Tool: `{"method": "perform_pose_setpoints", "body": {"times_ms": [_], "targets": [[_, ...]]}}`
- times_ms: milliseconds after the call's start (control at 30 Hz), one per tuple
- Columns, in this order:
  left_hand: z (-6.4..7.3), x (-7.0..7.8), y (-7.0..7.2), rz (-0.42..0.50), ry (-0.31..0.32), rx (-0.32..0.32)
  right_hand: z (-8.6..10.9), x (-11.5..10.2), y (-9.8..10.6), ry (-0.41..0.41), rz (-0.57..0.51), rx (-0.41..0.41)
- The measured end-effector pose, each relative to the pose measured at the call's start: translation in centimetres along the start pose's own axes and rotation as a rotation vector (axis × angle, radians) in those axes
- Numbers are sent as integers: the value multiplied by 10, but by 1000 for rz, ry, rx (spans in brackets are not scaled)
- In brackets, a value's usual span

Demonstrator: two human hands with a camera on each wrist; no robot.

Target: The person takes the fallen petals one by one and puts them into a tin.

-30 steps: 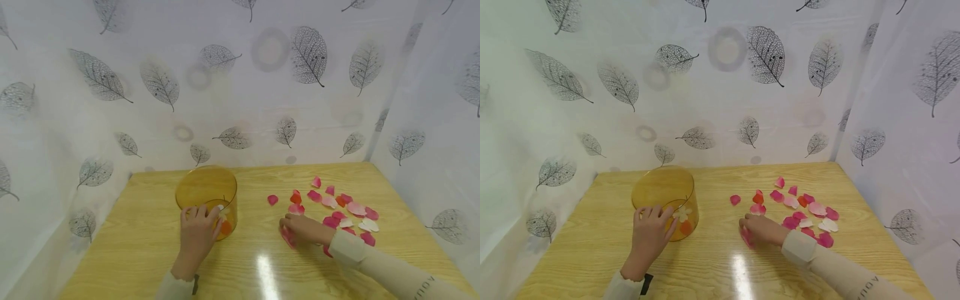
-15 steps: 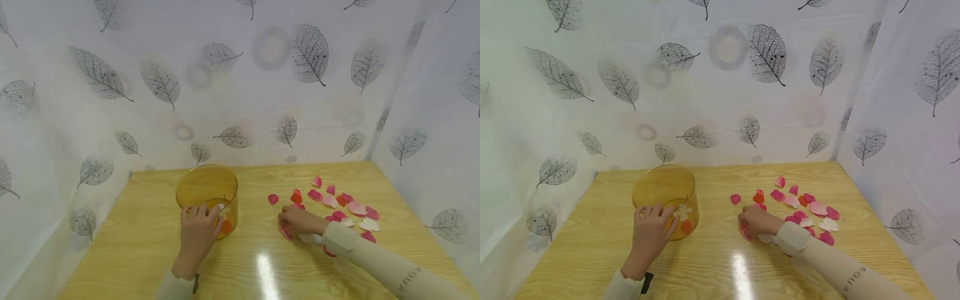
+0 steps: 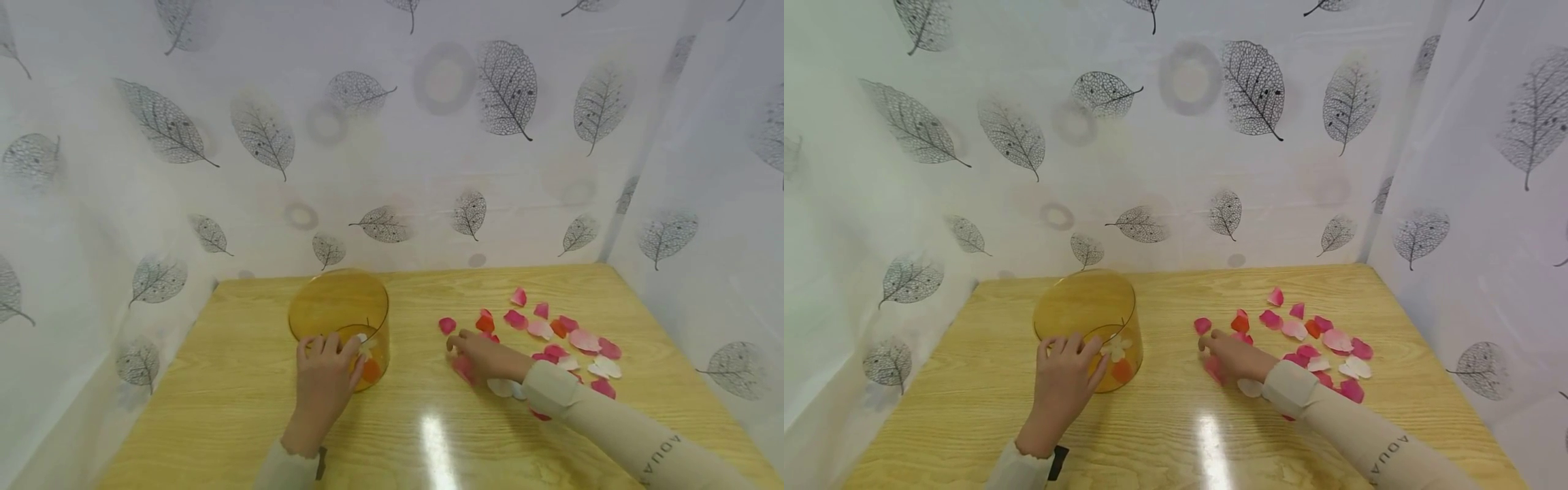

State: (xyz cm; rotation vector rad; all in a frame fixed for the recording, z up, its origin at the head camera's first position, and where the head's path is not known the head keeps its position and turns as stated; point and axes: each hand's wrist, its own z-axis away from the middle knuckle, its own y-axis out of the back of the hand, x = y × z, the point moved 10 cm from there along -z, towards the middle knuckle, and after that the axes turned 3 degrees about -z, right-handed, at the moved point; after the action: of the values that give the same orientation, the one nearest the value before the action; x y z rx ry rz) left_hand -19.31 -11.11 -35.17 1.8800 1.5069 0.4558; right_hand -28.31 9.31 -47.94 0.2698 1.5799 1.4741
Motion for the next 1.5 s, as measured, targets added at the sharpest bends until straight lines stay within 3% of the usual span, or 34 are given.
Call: {"method": "perform_pose_setpoints", "body": {"times_ms": [133, 367, 533, 733, 833, 933, 1100, 1300, 1500], "targets": [[1, 0, 0, 2, 1, 1, -5, 3, 4, -7, -26, 26], [2, -2, -1, -2, 8, -1, -10, -11, 23, 77, -47, 62], [2, -2, 0, -6, 7, 6, -23, -42, 72, 135, -14, 152], [2, -3, 0, -12, 8, 12, -46, -100, 150, 238, -37, 357], [3, -4, 0, -6, 11, 11, -62, -132, 166, 304, -33, 399], [2, -4, 0, 7, 17, 13, -83, -162, 158, 359, -4, 356], [0, -3, 0, 28, 14, 24, -115, -195, 117, 391, 88, 206], [-1, -1, 1, 20, 5, 15, -136, -209, 75, 387, 158, 83], [-1, -2, 2, 18, 11, 13, -140, -214, 70, 388, 162, 56]]}}
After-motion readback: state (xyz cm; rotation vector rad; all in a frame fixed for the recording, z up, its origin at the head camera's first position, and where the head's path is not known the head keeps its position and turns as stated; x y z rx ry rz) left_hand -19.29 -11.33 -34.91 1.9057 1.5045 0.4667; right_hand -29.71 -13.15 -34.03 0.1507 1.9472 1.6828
